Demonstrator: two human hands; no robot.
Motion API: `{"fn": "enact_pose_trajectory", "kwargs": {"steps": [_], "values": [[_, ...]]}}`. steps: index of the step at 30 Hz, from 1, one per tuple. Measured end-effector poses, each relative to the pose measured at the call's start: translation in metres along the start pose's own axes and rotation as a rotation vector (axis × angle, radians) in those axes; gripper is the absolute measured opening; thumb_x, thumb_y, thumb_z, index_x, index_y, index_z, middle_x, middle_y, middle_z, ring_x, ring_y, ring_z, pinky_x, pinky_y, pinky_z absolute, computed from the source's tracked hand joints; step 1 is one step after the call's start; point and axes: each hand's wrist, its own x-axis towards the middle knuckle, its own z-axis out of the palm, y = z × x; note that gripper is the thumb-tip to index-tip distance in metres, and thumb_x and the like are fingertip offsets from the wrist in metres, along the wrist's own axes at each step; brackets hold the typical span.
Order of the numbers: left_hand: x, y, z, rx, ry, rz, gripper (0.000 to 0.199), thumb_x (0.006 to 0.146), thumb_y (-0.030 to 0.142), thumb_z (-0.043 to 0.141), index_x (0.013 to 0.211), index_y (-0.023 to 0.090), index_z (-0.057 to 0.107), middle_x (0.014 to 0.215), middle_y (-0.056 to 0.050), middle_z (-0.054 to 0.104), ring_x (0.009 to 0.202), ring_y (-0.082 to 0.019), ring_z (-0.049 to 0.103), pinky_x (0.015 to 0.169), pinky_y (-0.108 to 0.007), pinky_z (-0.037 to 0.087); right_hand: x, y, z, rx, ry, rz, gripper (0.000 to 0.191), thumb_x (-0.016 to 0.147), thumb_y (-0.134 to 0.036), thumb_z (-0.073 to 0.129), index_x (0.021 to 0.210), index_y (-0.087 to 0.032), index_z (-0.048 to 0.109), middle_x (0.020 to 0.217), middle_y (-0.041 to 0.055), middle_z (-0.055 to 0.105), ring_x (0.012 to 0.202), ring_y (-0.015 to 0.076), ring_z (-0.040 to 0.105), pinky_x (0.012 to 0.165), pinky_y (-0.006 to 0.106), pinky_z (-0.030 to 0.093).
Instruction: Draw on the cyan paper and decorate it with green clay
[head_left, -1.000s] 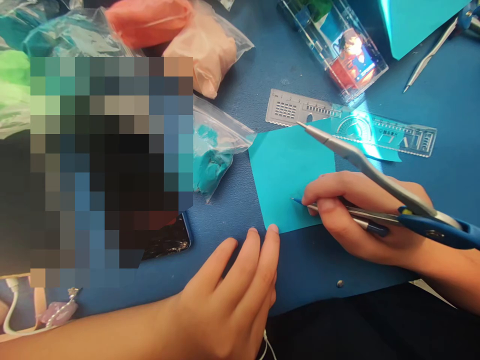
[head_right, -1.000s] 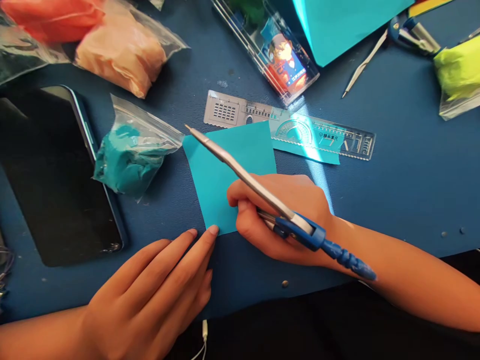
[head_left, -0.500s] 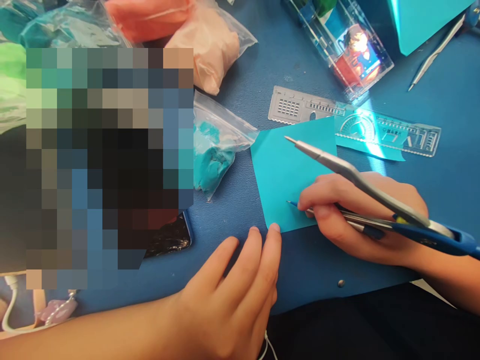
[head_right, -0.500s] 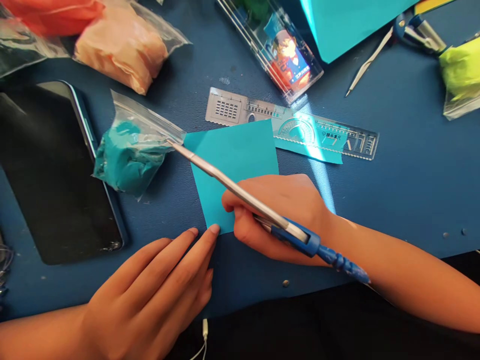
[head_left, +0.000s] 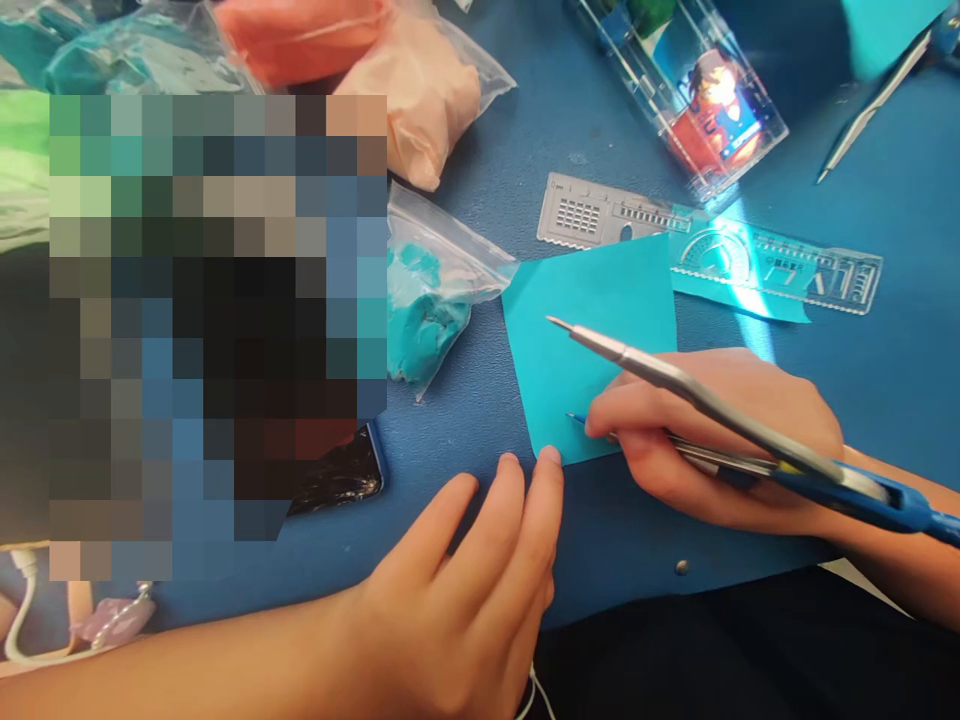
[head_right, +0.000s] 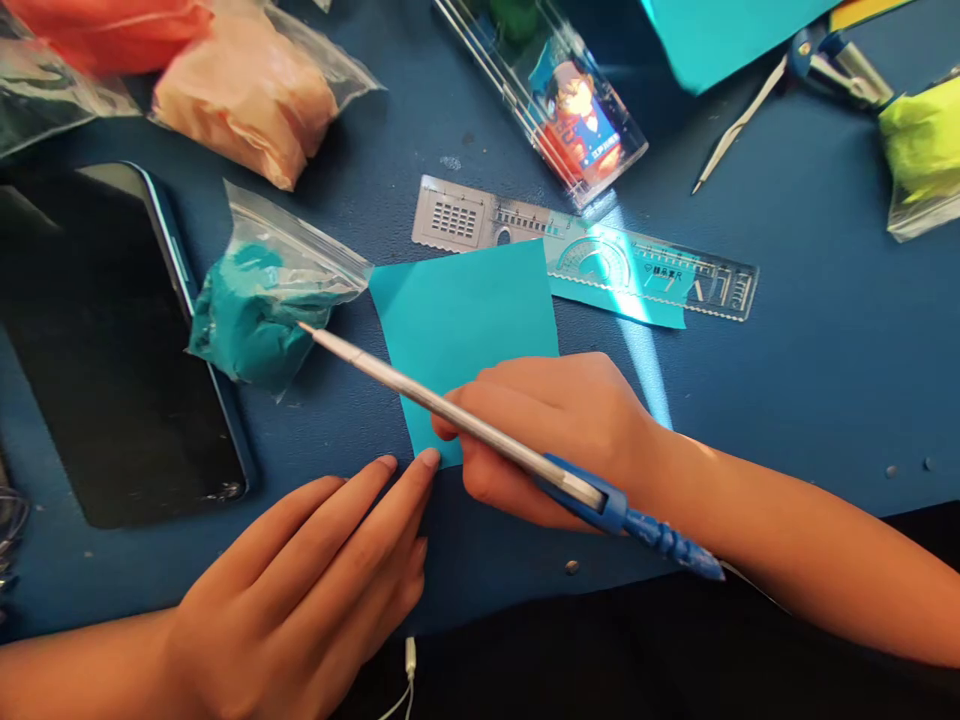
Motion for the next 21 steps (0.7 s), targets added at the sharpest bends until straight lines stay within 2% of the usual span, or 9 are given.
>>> {"fn": "enact_pose_trajectory", "kwargs": {"steps": [6, 12, 17, 21], "values": [[-0.0005, 0.0005, -0.0015, 0.0, -0.001, 0.007, 0.013, 0.091, 0.016, 0.057, 0.092, 0.005, 0.065, 0.112, -0.019, 0.071, 0.102, -0.032, 0.063, 0.078, -0.042, 0.045, 0.0012, -0.0026, -0.0017, -0.056, 0.042, 0.06, 0.021, 0.09, -0.01, 0.042, 0.086, -0.025, 0.056, 0.063, -0.0065, 0.061, 0.05, 0.0076, 0.055, 0.058, 0.018, 0.048], [0.0012, 0.0012, 0.0002, 0.001, 0.002, -0.005, 0.012, 0.09, 0.015, 0.057, 0.091, 0.005, 0.065, 0.111, -0.018, 0.072, 0.101, -0.031, 0.064, 0.078, -0.041, 0.046, 0.0014, -0.0036, 0.0012, -0.098, 0.06, 0.08, 0.02, 0.089, -0.009, 0.043, 0.085, -0.024, 0.056, 0.061, -0.0067, 0.059, 0.051, 0.0076, 0.056, 0.056, 0.019, 0.046], [0.0009, 0.0024, 0.0009, 0.007, 0.015, -0.01, 0.011, 0.089, 0.013, 0.057, 0.089, 0.006, 0.066, 0.11, -0.017, 0.073, 0.1, -0.031, 0.065, 0.078, -0.042, 0.046, -0.0005, 0.0011, 0.0022, -0.027, 0.023, -0.001, 0.017, 0.096, -0.016, 0.043, 0.091, -0.024, 0.057, 0.069, -0.0042, 0.065, 0.058, 0.0077, 0.06, 0.061, 0.018, 0.048], [0.001, 0.0015, 0.0011, 0.013, 0.03, -0.014, 0.013, 0.09, 0.013, 0.057, 0.091, 0.005, 0.066, 0.109, -0.017, 0.074, 0.099, -0.031, 0.065, 0.077, -0.041, 0.045, 0.0, 0.0002, 0.0001, -0.055, 0.015, 0.014, 0.016, 0.094, -0.016, 0.044, 0.088, -0.025, 0.056, 0.065, -0.0053, 0.062, 0.052, 0.008, 0.056, 0.056, 0.02, 0.046]]}}
